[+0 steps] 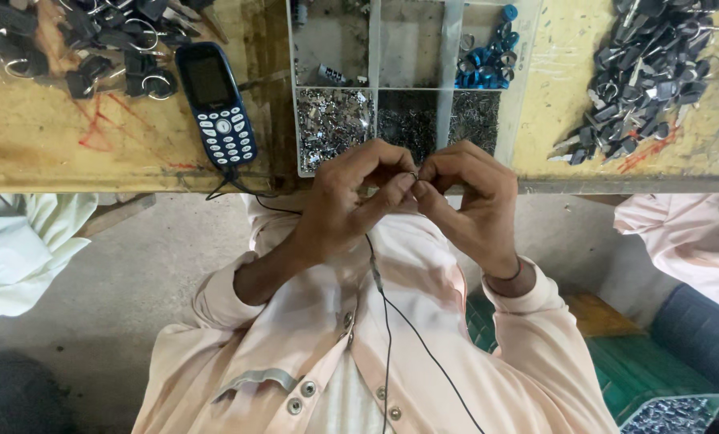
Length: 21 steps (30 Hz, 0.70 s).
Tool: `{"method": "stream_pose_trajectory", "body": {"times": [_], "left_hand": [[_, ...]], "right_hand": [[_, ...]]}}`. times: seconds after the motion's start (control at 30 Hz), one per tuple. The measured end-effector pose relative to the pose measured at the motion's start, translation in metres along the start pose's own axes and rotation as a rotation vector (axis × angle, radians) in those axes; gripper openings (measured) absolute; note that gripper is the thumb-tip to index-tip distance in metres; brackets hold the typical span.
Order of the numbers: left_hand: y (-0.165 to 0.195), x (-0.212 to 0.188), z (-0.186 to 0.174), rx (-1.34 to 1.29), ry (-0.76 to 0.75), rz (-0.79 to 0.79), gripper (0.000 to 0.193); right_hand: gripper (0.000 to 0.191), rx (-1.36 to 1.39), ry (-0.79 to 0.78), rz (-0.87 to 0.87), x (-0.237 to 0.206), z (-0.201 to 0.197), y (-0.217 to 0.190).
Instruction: The person sits at a workbench assembling padlock components. They pick small metal lock parts and key blanks from a compartment tray, fit the parts together by hand, and place the assembled padlocks onto the table alongside finished units.
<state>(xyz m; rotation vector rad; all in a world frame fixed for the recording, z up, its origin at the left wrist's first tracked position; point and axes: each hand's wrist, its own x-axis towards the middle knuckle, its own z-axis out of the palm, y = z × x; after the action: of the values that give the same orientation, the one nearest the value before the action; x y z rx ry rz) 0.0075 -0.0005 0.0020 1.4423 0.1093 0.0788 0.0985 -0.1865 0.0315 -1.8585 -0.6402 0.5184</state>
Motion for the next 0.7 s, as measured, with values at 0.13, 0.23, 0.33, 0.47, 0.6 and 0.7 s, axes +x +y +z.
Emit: {"method": "stream_pose_trajectory", "body": {"times": [0.13, 0.23, 0.33, 0.47, 0.6, 0.7], "left_hand": [[0.004, -0.005, 0.002, 0.154, 0.108, 0.134, 0.018], [-0.002, -0.005, -0.002, -0.226, 0.032, -0.091, 0.02], [-0.008, -0.003, -0.01, -0.495, -0.048, -0.22, 0.021], [-0.009, -0.007, -0.019, -0.217, -0.025, -0.151, 0.02], [-0.01, -0.01, -0.022, -0.534, -0.076, -0.207, 0.023], [-0.012, -0.02, -0.023, 0.07, 0.144, 0.145, 0.018]], "right_hand": [[0.018, -0.202, 0.077, -0.193, -0.001, 0.008, 0.004], [0.021, -0.278, 0.121, -0.294, -0.001, 0.018, 0.006], [0.028, -0.171, 0.125, -0.307, 0.0, 0.022, 0.009], [0.024, -0.435, 0.037, -0.651, 0.002, 0.015, 0.017], [0.023, 0.004, -0.173, -0.267, 0.011, 0.01, 0.02], [0.023, 0.082, -0.267, -0.233, 0.024, 0.007, 0.007]]}}
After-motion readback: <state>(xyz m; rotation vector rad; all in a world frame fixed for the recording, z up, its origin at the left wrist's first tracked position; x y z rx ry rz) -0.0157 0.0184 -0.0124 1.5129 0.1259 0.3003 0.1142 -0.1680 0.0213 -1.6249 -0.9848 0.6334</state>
